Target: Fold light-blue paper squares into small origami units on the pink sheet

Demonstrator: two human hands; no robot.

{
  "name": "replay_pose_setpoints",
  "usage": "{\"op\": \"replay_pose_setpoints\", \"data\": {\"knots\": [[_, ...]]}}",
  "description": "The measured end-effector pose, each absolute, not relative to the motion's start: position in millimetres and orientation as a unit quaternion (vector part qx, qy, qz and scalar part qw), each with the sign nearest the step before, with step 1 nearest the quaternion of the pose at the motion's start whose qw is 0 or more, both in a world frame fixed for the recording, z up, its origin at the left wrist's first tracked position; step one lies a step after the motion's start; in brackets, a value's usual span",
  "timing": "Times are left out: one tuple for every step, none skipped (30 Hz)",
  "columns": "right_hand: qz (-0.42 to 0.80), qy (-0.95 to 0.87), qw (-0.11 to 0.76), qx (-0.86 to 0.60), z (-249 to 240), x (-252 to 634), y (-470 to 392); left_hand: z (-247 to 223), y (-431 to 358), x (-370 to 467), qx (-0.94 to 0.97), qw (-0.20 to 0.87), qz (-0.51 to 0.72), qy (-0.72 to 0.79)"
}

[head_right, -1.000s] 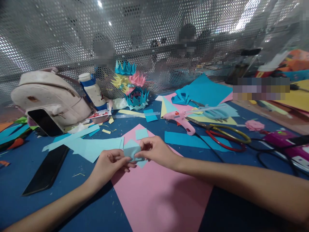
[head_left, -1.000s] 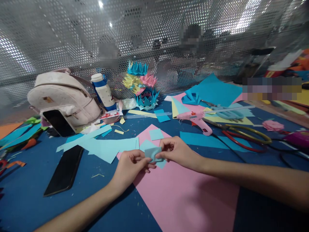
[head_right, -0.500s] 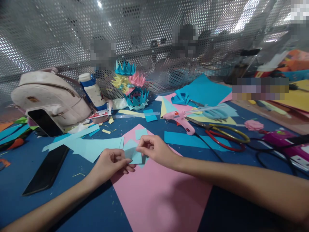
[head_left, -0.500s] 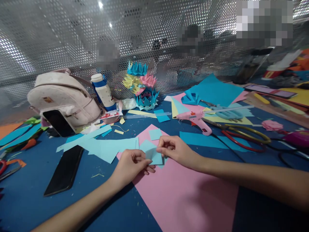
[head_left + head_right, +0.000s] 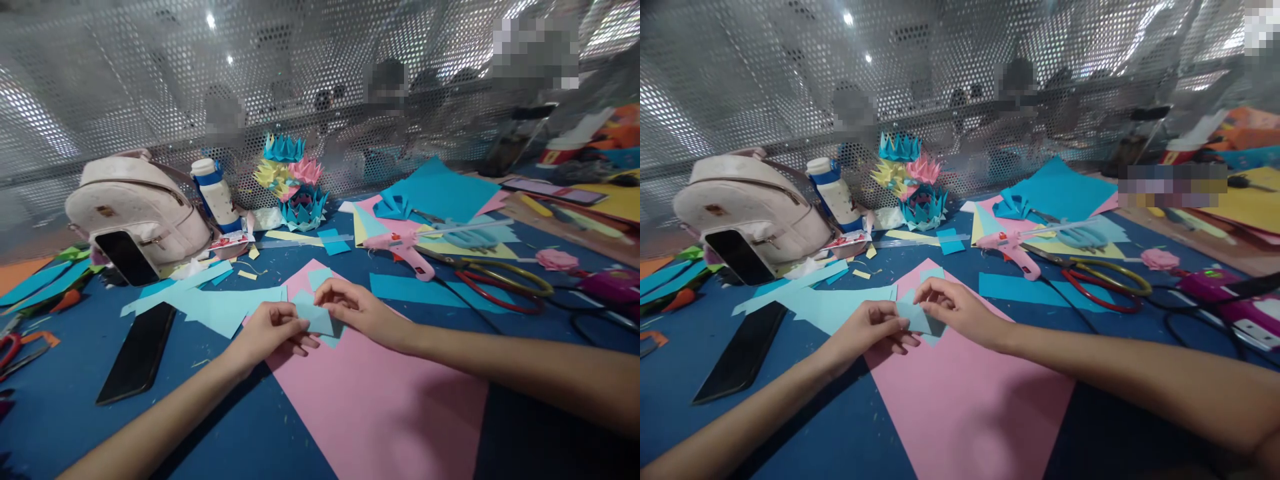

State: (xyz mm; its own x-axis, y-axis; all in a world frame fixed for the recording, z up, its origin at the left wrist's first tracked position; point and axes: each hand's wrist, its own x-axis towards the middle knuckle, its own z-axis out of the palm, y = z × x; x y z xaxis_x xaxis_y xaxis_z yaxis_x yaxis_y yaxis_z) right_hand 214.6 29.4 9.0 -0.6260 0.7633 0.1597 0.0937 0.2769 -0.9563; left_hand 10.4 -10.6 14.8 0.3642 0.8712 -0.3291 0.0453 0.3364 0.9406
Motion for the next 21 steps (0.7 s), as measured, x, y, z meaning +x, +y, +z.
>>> {"op": "replay_pose_setpoints", "data": {"knots": [[0.522, -0.741, 0.306, -0.293, 9.4, 214.2, 28.6, 14.6, -10.3, 10.4, 0.493, 0.661, 0.313, 0.472], [0.517, -0.747, 0.296, -0.295, 9.2, 213.8, 28.0, 14.0, -10.4, 10.7, 0.498, 0.652, 0.317, 0.475], [0.512, -0.752, 0.290, -0.296, 8.8, 213.5, 27.5, 13.2, -10.7, 11.4, 0.500, 0.645, 0.323, 0.480], [0.506, -0.758, 0.288, -0.295, 8.2, 213.4, 27.2, 12.4, -11.2, 12.3, 0.498, 0.641, 0.327, 0.484], [0.501, -0.763, 0.287, -0.292, 7.7, 213.3, 27.0, 11.8, -11.7, 13.3, 0.492, 0.641, 0.332, 0.486], [0.495, -0.768, 0.287, -0.289, 7.4, 213.2, 26.8, 11.3, -12.0, 14.2, 0.485, 0.644, 0.336, 0.487], [0.489, -0.772, 0.287, -0.287, 7.4, 213.1, 26.6, 11.1, -12.1, 14.9, 0.479, 0.648, 0.341, 0.484], [0.485, -0.777, 0.284, -0.284, 7.8, 213.0, 26.2, 11.0, -12.0, 15.3, 0.477, 0.650, 0.345, 0.480], [0.482, -0.780, 0.284, -0.280, 8.5, 212.9, 25.7, 11.1, -11.7, 15.3, 0.477, 0.651, 0.350, 0.475], [0.477, -0.783, 0.287, -0.277, 9.5, 212.8, 25.2, 11.1, -11.3, 15.1, 0.480, 0.652, 0.353, 0.469], [0.471, -0.786, 0.294, -0.271, 10.6, 212.8, 24.6, 11.1, -10.9, 14.7, 0.484, 0.652, 0.357, 0.463], [0.464, -0.790, 0.304, -0.263, 11.6, 212.8, 24.0, 11.2, -10.7, 14.1, 0.487, 0.652, 0.359, 0.457], [0.454, -0.794, 0.314, -0.254, 12.5, 212.9, 23.5, 11.3, -10.7, 13.6, 0.488, 0.653, 0.360, 0.453], [0.443, -0.800, 0.323, -0.243, 13.3, 213.1, 23.2, 11.4, -11.0, 13.1, 0.487, 0.654, 0.360, 0.454], [0.434, -0.806, 0.328, -0.234, 13.8, 213.3, 23.0, 11.7, -11.5, 12.7, 0.485, 0.655, 0.359, 0.455], [0.427, -0.811, 0.330, -0.227, 14.3, 213.7, 23.0, 12.0, -12.1, 12.5, 0.481, 0.656, 0.358, 0.458], [0.422, -0.814, 0.330, -0.223, 14.7, 214.1, 23.1, 12.5, -12.7, 12.4, 0.478, 0.656, 0.359, 0.462], [0.418, -0.816, 0.331, -0.222, 15.1, 214.5, 23.2, 13.0, -13.4, 12.3, 0.474, 0.654, 0.362, 0.465], [0.416, -0.816, 0.334, -0.223, 15.5, 214.9, 23.3, 13.4, -13.9, 12.3, 0.472, 0.652, 0.368, 0.466], [0.416, -0.814, 0.337, -0.227, 15.9, 215.2, 23.3, 13.8, -14.2, 12.3, 0.470, 0.651, 0.373, 0.465], [0.420, -0.809, 0.339, -0.232, 16.2, 215.4, 23.3, 14.1, -14.5, 12.3, 0.468, 0.650, 0.378, 0.464]]}}
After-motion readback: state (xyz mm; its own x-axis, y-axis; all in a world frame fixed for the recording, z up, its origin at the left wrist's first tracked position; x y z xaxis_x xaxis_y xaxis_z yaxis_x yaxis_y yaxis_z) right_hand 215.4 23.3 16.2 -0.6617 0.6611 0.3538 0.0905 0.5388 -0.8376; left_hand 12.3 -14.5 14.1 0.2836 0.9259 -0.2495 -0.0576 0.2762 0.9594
